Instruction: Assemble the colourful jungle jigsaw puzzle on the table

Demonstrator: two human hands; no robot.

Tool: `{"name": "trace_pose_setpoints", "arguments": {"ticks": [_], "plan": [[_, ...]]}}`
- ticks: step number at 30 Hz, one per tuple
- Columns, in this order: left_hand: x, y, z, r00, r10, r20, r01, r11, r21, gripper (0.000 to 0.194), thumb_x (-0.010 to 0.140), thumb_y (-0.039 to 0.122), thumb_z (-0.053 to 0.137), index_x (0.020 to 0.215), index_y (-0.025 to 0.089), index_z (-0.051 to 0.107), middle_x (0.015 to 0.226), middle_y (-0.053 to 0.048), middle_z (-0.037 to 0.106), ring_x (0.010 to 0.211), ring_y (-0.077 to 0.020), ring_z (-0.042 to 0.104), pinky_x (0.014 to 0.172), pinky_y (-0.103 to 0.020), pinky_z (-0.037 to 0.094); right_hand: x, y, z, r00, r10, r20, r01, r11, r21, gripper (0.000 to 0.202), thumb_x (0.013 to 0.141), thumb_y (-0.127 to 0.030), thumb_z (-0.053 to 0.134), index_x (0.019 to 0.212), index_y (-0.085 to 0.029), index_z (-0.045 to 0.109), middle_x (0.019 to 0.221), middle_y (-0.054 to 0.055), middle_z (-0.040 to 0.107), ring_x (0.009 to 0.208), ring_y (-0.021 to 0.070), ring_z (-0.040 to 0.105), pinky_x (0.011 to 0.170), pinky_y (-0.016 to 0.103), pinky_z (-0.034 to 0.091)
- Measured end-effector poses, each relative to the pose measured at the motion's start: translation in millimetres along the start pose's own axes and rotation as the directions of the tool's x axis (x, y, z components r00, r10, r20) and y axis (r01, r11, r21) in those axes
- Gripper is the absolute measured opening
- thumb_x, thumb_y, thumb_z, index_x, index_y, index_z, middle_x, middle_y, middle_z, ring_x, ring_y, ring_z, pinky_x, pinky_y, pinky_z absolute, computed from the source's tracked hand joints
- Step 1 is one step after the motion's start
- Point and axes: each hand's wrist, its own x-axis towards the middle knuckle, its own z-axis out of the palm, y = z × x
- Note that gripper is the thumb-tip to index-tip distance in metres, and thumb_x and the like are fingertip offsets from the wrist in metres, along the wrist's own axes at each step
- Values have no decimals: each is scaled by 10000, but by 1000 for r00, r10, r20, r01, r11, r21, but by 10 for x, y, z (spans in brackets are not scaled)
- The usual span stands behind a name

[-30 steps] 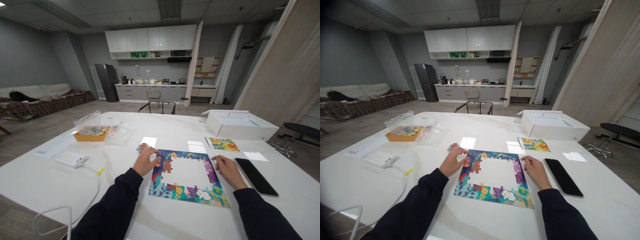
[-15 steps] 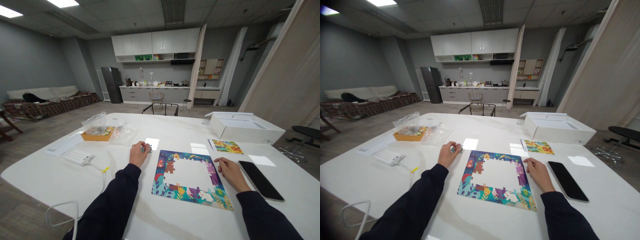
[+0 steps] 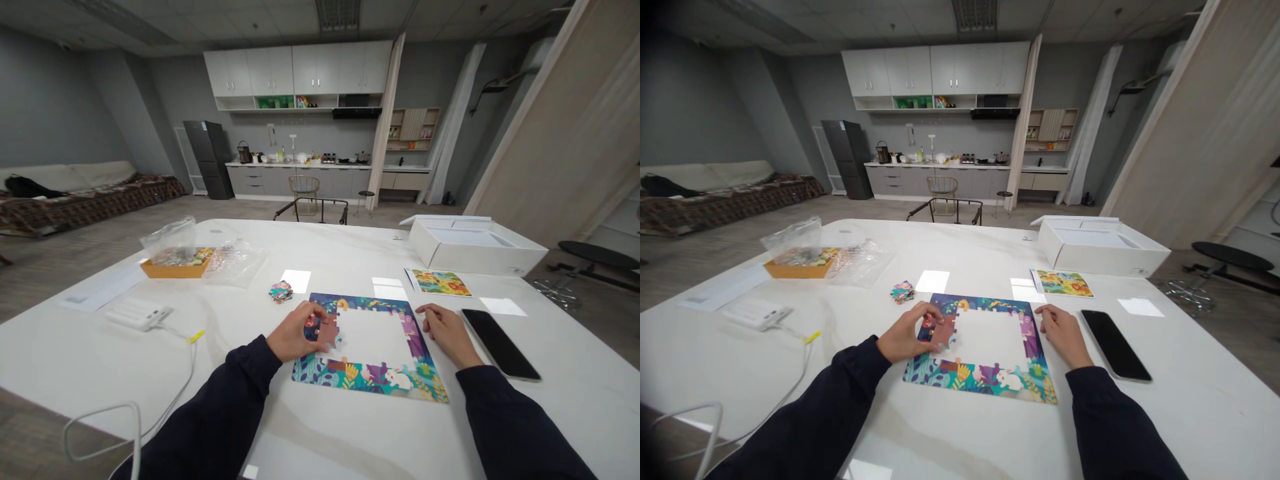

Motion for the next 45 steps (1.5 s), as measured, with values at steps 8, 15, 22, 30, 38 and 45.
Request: {"name": "trace_pose_setpoints", "arguments": {"ticks": [8,15,22,30,38,45], "plan": [[-15,-45,61,998,0,59,0,1000,6,554,582,296,978,1015,211,643,1052,-33,679,980,-220,616,868,-330,491,13,7,-3,1000,6,12,-6,1000,10,349,875,-399,446,961,-187,710,595,2,656,457,163,562,530,283,433],[-17,-119,149,984,88,156,-88,996,-7,521,627,497,944,969,197,689,1014,-64,718,992,-245,610,902,-362,484,10,9,-4,1000,5,-3,-5,1000,26,349,846,-401,477,933,-179,732,585,15,669,451,167,560,521,284,431],[-35,-108,23,980,86,179,-93,995,32,452,680,440,922,996,205,699,1038,-63,720,997,-242,612,949,-383,468,25,35,5,1000,-7,-9,7,1000,16,340,857,-380,471,940,-178,732,590,18,671,449,165,560,526,286,432],[-55,-83,59,981,71,183,-87,993,81,355,695,235,880,987,200,681,1033,-49,717,1001,-235,614,942,-371,464,21,41,13,1000,1,0,-1,1000,24,339,879,-379,458,957,-183,724,593,5,655,452,154,549,521,273,426],[-26,-46,47,983,62,173,-62,998,-8,294,709,163,828,946,191,654,1010,-31,712,935,-192,623,868,-321,490,22,48,13,1000,-1,-5,2,1000,28,354,880,-380,453,956,-172,729,592,14,657,458,156,551,526,270,432],[-27,-55,126,972,-156,176,207,925,-319,206,788,219,773,932,168,634,972,-47,691,793,-148,649,722,-275,519,10,28,10,1000,-2,-7,2,1000,29,346,871,-372,460,956,-176,731,592,12,658,456,155,550,522,267,431]]}}
